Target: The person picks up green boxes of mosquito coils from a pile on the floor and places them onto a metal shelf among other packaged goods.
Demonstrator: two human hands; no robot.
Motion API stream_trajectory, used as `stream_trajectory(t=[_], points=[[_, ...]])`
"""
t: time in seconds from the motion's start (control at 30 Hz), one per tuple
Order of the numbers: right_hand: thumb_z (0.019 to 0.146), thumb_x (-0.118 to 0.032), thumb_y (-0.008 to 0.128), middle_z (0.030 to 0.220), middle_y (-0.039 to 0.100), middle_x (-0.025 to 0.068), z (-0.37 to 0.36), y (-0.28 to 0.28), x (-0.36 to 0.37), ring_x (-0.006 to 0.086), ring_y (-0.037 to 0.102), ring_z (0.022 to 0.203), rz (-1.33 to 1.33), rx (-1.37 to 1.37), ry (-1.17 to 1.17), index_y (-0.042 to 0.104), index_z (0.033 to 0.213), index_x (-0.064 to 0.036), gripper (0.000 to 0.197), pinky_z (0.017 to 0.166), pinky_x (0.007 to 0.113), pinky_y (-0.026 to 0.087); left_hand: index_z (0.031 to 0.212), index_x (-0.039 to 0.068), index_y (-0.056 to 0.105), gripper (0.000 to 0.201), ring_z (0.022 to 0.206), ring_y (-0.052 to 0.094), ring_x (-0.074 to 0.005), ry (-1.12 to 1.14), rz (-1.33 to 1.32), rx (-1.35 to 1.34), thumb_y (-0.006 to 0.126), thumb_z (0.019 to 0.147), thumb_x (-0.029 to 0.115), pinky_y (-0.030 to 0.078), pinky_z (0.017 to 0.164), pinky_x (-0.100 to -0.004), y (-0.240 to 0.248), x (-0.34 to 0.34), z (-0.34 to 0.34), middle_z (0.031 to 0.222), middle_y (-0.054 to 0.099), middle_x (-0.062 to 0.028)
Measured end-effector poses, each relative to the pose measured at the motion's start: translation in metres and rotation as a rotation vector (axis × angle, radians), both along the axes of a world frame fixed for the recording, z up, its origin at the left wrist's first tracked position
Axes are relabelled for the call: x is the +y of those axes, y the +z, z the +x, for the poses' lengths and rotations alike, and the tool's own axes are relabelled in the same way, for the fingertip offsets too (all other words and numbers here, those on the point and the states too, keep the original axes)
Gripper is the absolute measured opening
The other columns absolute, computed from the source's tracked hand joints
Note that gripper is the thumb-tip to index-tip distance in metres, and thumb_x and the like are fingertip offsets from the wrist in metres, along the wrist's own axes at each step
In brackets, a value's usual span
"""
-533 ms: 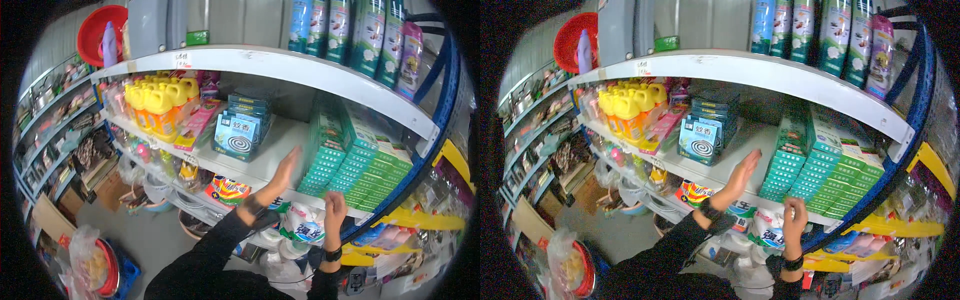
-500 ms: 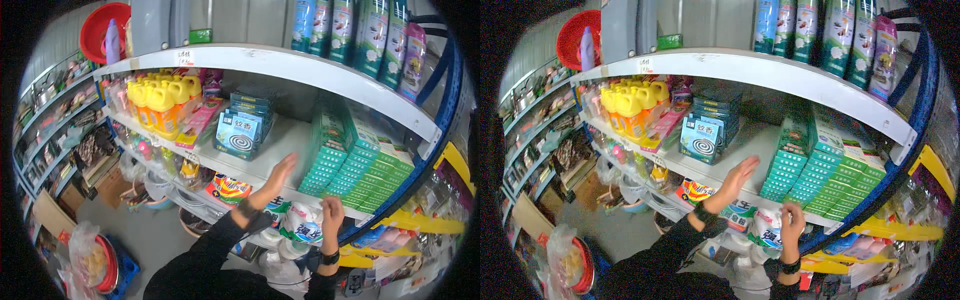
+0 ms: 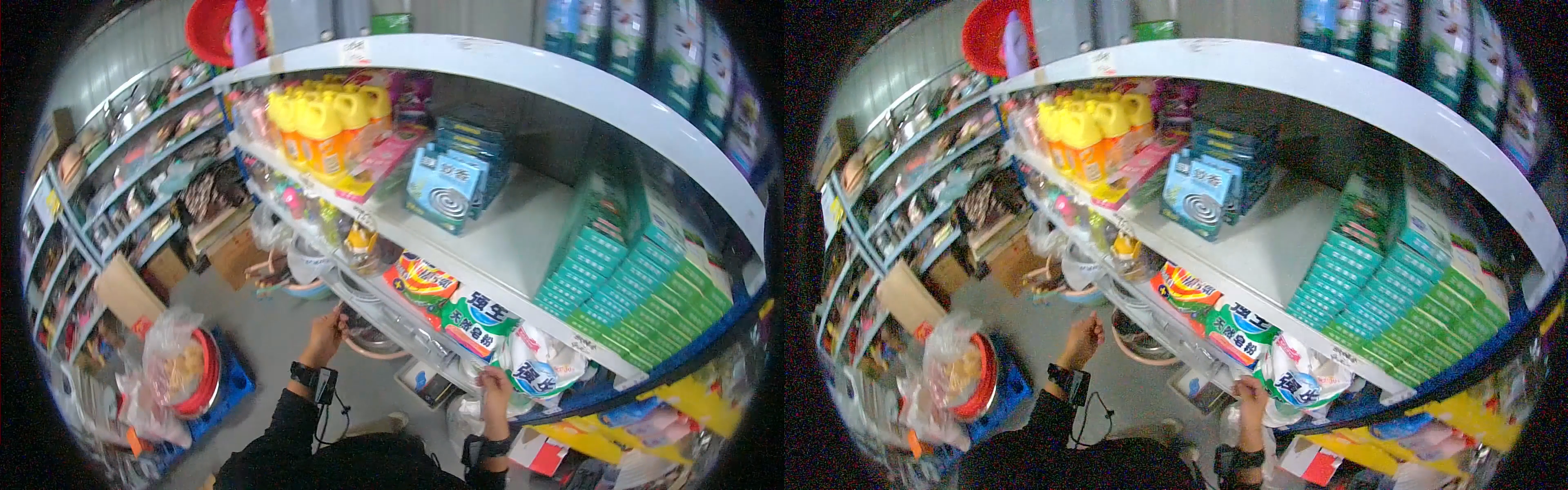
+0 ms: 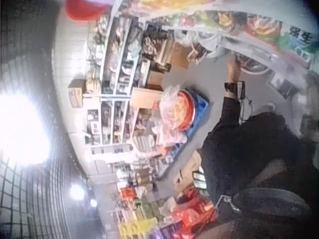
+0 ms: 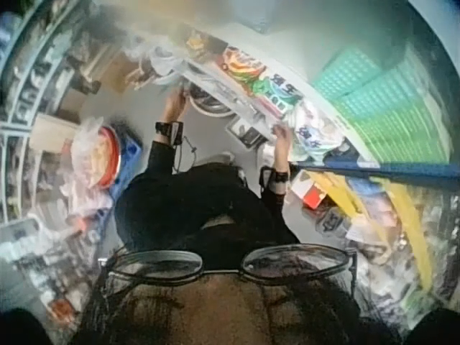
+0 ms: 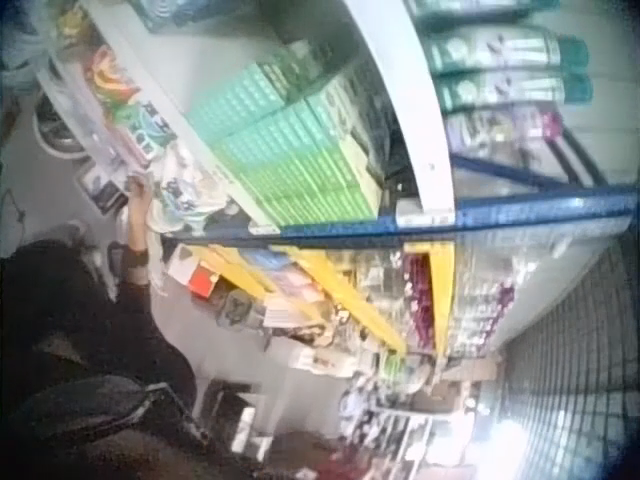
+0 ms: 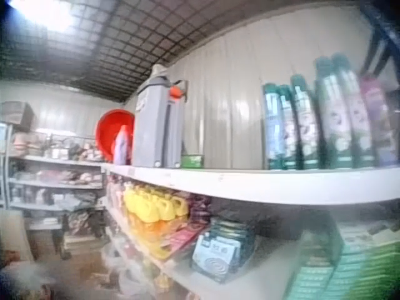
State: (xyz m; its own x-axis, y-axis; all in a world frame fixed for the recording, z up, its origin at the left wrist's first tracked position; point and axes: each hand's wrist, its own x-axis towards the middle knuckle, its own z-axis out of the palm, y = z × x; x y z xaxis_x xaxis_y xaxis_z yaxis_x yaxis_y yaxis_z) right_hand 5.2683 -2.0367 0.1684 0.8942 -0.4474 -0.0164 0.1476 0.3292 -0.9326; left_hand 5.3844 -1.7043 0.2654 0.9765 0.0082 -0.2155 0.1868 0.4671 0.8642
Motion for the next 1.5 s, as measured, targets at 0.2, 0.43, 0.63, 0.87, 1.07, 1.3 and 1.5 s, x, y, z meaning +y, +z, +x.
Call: stream_trajectory(t=[0.2, 0.43, 0.63, 0.87, 1.07, 1.3, 1.5], points=[[0.079, -0.004, 0.051, 0.081, 0.058, 0.0104, 0.008, -0.037, 0.045, 0.0165, 0.056, 0.068, -0.124, 0.152, 0.442, 0.051, 0.102, 0.003, 0.024, 0.062, 0.026, 0.046, 0.056, 0.012, 0.034, 0.039, 0.039, 0.023, -0.0089, -0.089, -0.044, 0.159, 0.044, 0.088, 0.032, 0.018, 0.037, -0.0234, -0.037, 0.016, -0.056, 0.047, 0.029, 0.0019], [0.076, -0.004, 0.056, 0.077, 0.059, 0.008, 0.025, -0.063, 0.08, 0.0135, 0.056, 0.066, -0.223, 0.427, 0.612, 0.053, 0.1, 0.0034, 0.026, 0.059, 0.023, 0.046, 0.059, 0.01, 0.04, 0.03, 0.046, 0.031, -0.0101, -0.021, -0.099, 0.209, 0.048, 0.085, 0.024, 0.024, 0.043, -0.0236, -0.082, 0.086, -0.067, 0.052, 0.038, 0.0003], [0.076, -0.003, 0.056, 0.075, 0.057, 0.0076, 0.045, -0.03, 0.173, 0.0141, 0.053, 0.062, 0.028, 0.383, 0.789, 0.052, 0.1, 0.0054, 0.026, 0.055, 0.023, 0.043, 0.073, 0.005, 0.048, 0.015, 0.058, 0.045, -0.0137, 0.27, -0.123, 0.117, 0.046, 0.083, 0.016, 0.039, 0.055, -0.0268, -0.111, 0.185, -0.068, 0.062, 0.045, -0.0026], [0.077, -0.01, 0.057, 0.054, 0.043, 0.0016, 0.096, 0.003, 0.331, 0.0126, 0.043, 0.053, -0.309, 0.412, 0.89, 0.045, 0.058, -0.0067, 0.023, 0.049, 0.025, 0.034, 0.084, 0.003, 0.05, 0.009, 0.06, 0.047, -0.0128, 0.391, -0.273, 0.066, 0.048, 0.082, 0.011, 0.042, 0.057, -0.0266, -0.136, 0.321, -0.056, 0.065, 0.045, -0.0015], [0.076, -0.011, 0.053, 0.07, 0.056, 0.0108, 0.146, -0.001, 0.47, 0.0221, 0.055, 0.073, -0.025, 0.569, 0.832, 0.045, 0.062, -0.0068, 0.017, 0.068, 0.034, 0.042, 0.076, 0.004, 0.048, 0.01, 0.06, 0.048, -0.0139, 0.731, -0.295, 0.191, 0.046, 0.083, 0.011, 0.041, 0.054, -0.0269, -0.152, 0.444, -0.088, 0.065, 0.047, -0.0038], [0.077, -0.01, 0.054, 0.079, 0.058, 0.0102, 0.192, -0.011, 0.595, 0.0225, 0.056, 0.078, -0.301, 0.67, 1.488, 0.052, 0.088, -0.0035, 0.014, 0.071, 0.033, 0.046, 0.076, 0.003, 0.051, 0.012, 0.054, 0.05, -0.0166, 1.292, -0.416, 0.109, 0.049, 0.081, 0.013, 0.041, 0.049, -0.0284, -0.18, 0.507, -0.198, 0.064, 0.052, -0.0085], [0.077, -0.006, 0.051, 0.078, 0.054, 0.0091, 0.202, -0.03, 0.713, 0.0196, 0.053, 0.071, -0.443, 0.565, 2.001, 0.049, 0.09, -0.0024, 0.013, 0.064, 0.03, 0.044, 0.083, 0.002, 0.053, 0.012, 0.057, 0.052, -0.0202, 1.878, -0.545, -0.023, 0.05, 0.079, 0.013, 0.042, 0.052, -0.0322, -0.215, 0.421, -0.326, 0.064, 0.052, -0.0097]])
